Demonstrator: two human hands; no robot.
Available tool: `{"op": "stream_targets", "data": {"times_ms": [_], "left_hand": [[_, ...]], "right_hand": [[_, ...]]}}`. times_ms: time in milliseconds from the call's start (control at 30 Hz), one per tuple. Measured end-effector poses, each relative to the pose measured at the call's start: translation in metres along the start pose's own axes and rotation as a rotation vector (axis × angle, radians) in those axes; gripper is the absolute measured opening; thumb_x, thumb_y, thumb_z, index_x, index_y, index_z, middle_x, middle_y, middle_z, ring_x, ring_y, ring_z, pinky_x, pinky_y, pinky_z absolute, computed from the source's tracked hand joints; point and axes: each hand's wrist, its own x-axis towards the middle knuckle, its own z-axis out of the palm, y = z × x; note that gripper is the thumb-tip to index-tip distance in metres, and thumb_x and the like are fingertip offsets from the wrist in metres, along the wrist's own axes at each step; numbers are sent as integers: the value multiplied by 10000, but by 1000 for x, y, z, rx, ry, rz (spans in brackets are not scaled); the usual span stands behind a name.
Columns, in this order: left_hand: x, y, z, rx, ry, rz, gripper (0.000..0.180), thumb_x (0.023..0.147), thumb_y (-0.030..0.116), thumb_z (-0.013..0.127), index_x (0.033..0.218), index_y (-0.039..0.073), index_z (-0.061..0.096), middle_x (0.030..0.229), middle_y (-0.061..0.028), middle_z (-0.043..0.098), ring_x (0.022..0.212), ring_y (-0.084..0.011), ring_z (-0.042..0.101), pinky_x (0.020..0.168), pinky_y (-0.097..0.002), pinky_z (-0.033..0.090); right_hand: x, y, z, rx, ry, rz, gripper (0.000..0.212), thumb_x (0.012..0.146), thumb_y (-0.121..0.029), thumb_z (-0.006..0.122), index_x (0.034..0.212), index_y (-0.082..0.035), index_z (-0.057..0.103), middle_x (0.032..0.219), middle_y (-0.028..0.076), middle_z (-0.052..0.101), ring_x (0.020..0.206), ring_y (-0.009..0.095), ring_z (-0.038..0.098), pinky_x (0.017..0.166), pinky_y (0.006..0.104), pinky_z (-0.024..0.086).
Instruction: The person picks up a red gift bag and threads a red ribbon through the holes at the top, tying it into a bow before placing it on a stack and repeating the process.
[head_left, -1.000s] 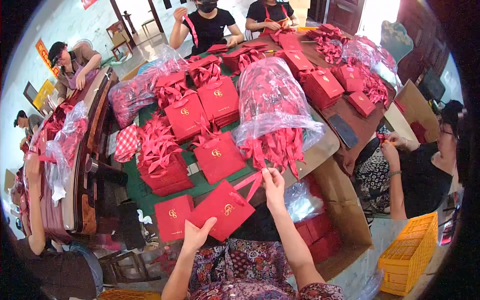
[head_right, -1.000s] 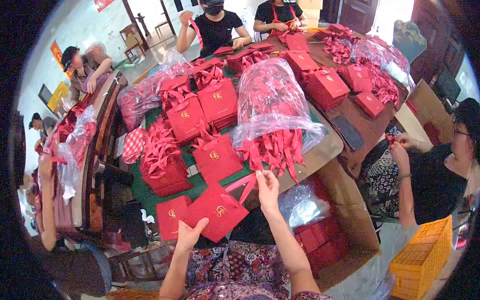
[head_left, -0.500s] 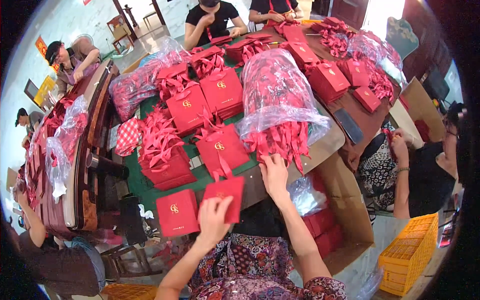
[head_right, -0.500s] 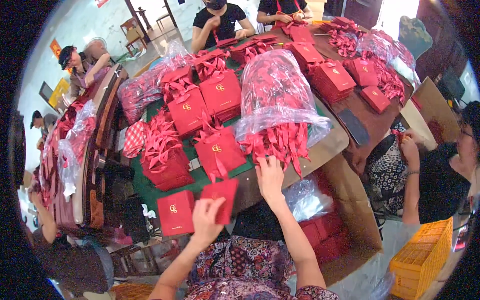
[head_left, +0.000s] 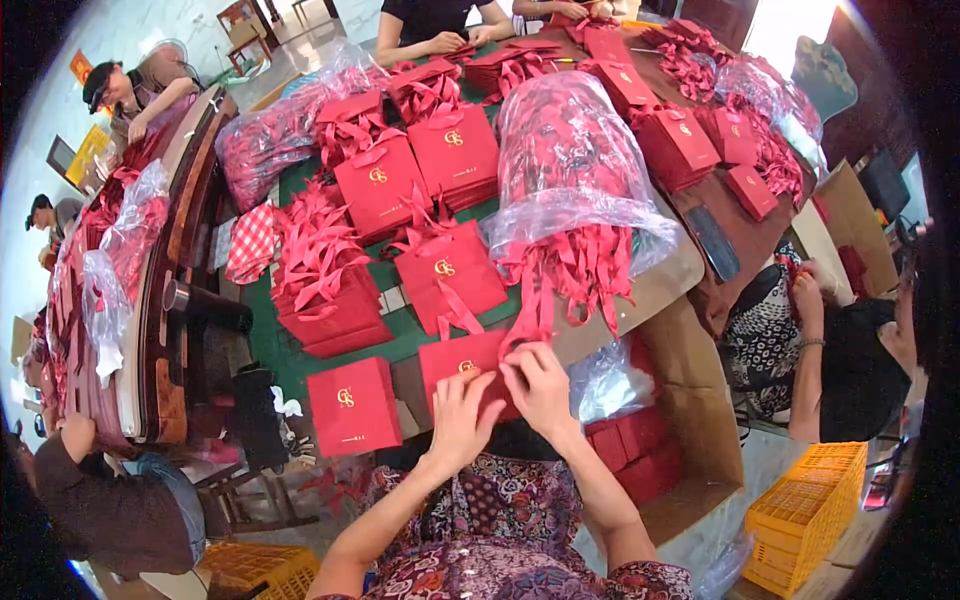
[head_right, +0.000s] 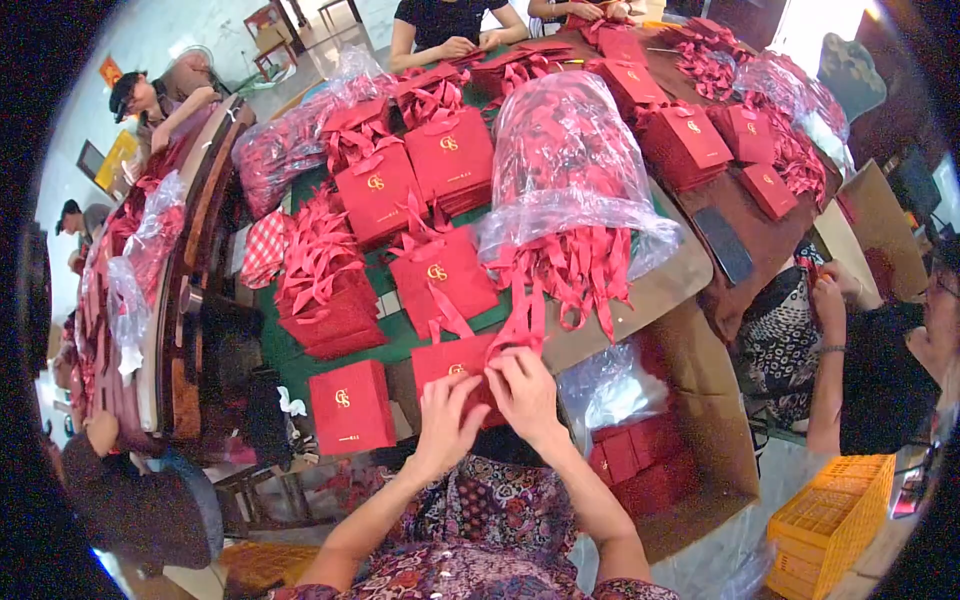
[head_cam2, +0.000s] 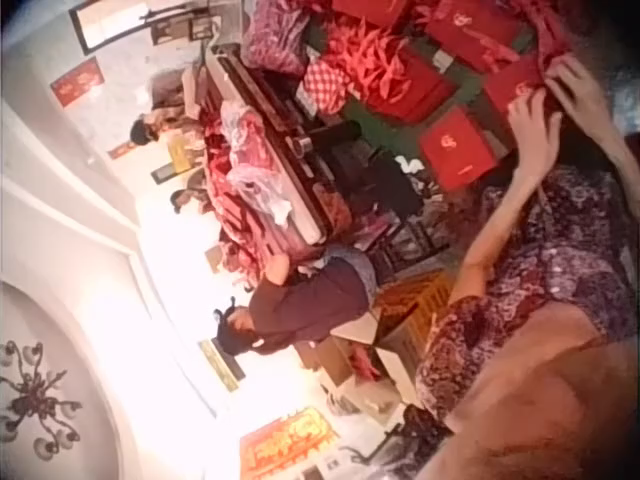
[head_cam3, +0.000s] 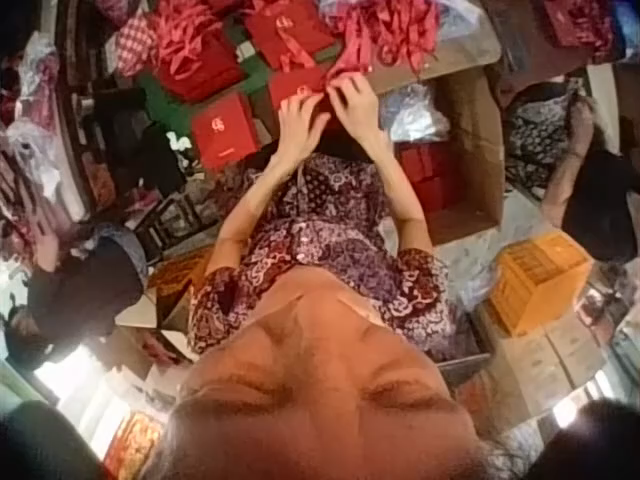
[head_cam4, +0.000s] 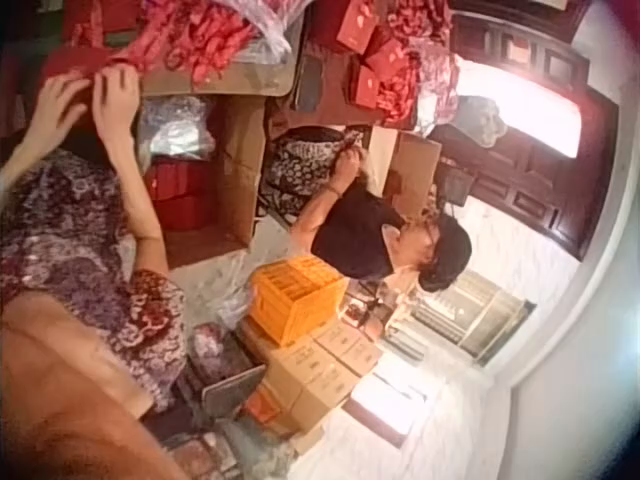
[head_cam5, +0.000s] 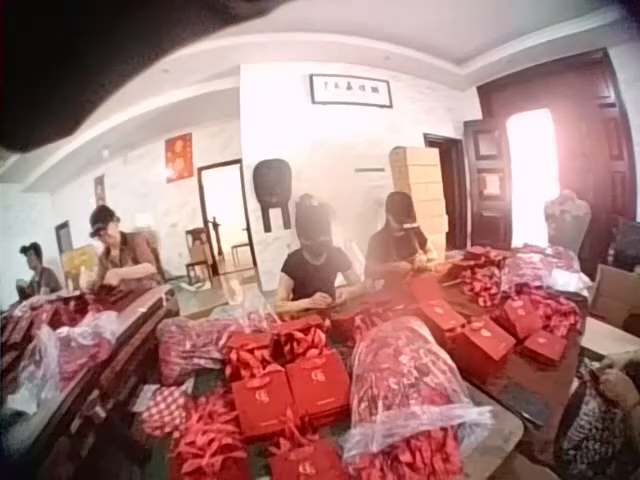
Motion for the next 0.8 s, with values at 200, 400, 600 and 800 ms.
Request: {"op": "stream_targets", "data": {"times_ms": [200, 400, 600, 800], "left_hand": [[32, -33, -2, -877, -180, -433, 399, 1056, 312, 501, 1244, -18, 625, 1159, -94, 686, 1050, -150, 622, 915, -283, 485], [47, -45, -2, -1157, -226, -533, 360, 967, 45, 624, 1317, -17, 567, 1047, -47, 690, 958, -76, 624, 854, -224, 499], [43, -49, -5, -1157, 2, -520, 340, 971, 4, 589, 1311, 2, 566, 1002, -52, 687, 949, -102, 645, 858, -228, 511], [32, -50, -4, -909, 116, -426, 338, 940, -34, 615, 1272, -11, 558, 963, -45, 651, 897, -98, 632, 806, -237, 510]], "right_hand": [[-15, -22, 7, 51, -160, -215, 223, 745, -28, 745, 948, -68, 661, 962, 84, 646, 899, 291, 640, 758, 376, 539], [-27, -19, 8, 95, -319, -260, 173, 771, -69, 742, 910, -83, 640, 949, 71, 644, 866, 264, 639, 745, 352, 536], [-18, -13, -1, 166, -205, -4, 178, 853, -94, 733, 1001, -31, 657, 987, 139, 676, 918, 322, 670, 791, 383, 543], [0, 15, 2, -148, -142, 58, 196, 871, -106, 690, 1053, -54, 641, 1024, 140, 610, 932, 363, 590, 779, 450, 501]]}}
